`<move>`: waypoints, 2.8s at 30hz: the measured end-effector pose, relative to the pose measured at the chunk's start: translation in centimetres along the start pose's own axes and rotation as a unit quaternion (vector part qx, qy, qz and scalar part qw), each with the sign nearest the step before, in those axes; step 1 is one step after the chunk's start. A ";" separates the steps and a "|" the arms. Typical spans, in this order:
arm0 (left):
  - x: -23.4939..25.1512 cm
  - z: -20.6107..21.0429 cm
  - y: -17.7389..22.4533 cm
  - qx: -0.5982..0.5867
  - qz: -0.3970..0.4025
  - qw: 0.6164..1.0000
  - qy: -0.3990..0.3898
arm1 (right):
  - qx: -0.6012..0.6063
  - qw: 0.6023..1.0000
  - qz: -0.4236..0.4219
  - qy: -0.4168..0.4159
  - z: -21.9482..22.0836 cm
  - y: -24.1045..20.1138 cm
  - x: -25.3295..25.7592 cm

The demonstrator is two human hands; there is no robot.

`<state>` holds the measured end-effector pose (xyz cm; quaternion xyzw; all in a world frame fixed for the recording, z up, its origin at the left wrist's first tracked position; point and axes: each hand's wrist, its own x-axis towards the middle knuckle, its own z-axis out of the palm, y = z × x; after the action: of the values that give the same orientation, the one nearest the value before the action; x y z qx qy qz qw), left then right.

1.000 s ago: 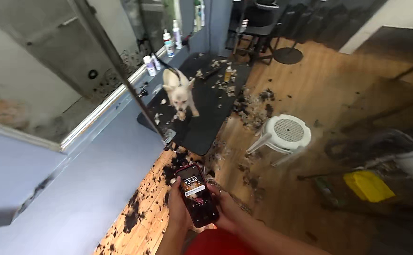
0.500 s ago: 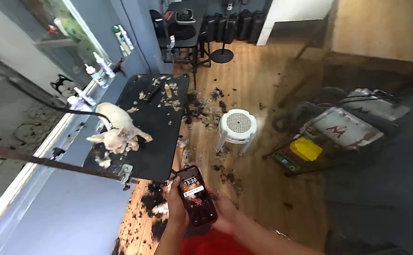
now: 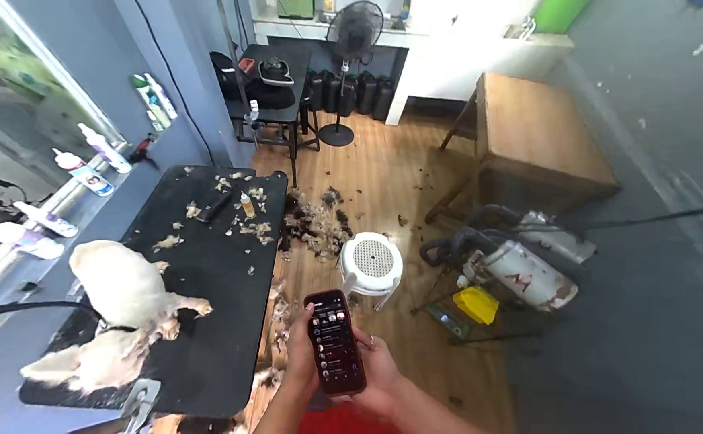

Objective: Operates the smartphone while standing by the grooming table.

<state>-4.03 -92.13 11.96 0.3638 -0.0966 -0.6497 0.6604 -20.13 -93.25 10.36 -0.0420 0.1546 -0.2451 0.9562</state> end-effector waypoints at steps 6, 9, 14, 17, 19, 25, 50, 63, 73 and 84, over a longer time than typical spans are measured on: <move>8.1 0.8 4.3 -0.044 0.026 0.998 0.027 | -0.043 0.999 0.009 -0.024 2.4 -6.6 7.2; 11.9 1.6 6.0 -0.038 0.016 0.997 0.068 | -0.059 0.998 -0.012 0.009 3.2 -9.0 9.8; 16.1 3.3 6.5 0.015 -0.022 0.995 0.099 | -0.026 0.998 -0.040 0.050 3.1 -12.1 11.4; 17.6 3.9 6.3 0.035 -0.034 0.995 0.088 | -0.012 0.997 -0.049 0.060 2.7 -13.5 11.9; 18.3 4.3 6.2 0.029 -0.038 0.994 0.095 | -0.010 0.996 -0.039 0.074 2.7 -14.5 12.2; 19.2 5.7 6.0 -0.051 -0.018 0.994 0.096 | -0.033 0.997 -0.003 0.064 3.2 -17.7 12.6; 19.6 7.7 2.7 0.086 0.020 0.989 0.116 | -0.038 0.999 0.026 0.018 1.0 -20.1 10.6; 19.4 7.4 2.0 -0.050 -0.032 0.991 0.121 | -0.025 0.994 0.052 0.088 0.9 -20.7 10.3; 18.3 7.8 2.8 0.072 0.054 0.987 0.133 | -0.387 0.896 -0.126 0.181 1.7 -22.3 10.8; 17.6 7.8 2.1 0.070 0.047 0.984 0.155 | -0.398 0.896 -0.103 0.168 0.8 -22.8 9.9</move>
<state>-4.61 -111.51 12.73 0.5009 -0.0554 -0.5448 0.6702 -22.07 -117.99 11.96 -0.3926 0.3922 -0.2641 0.7888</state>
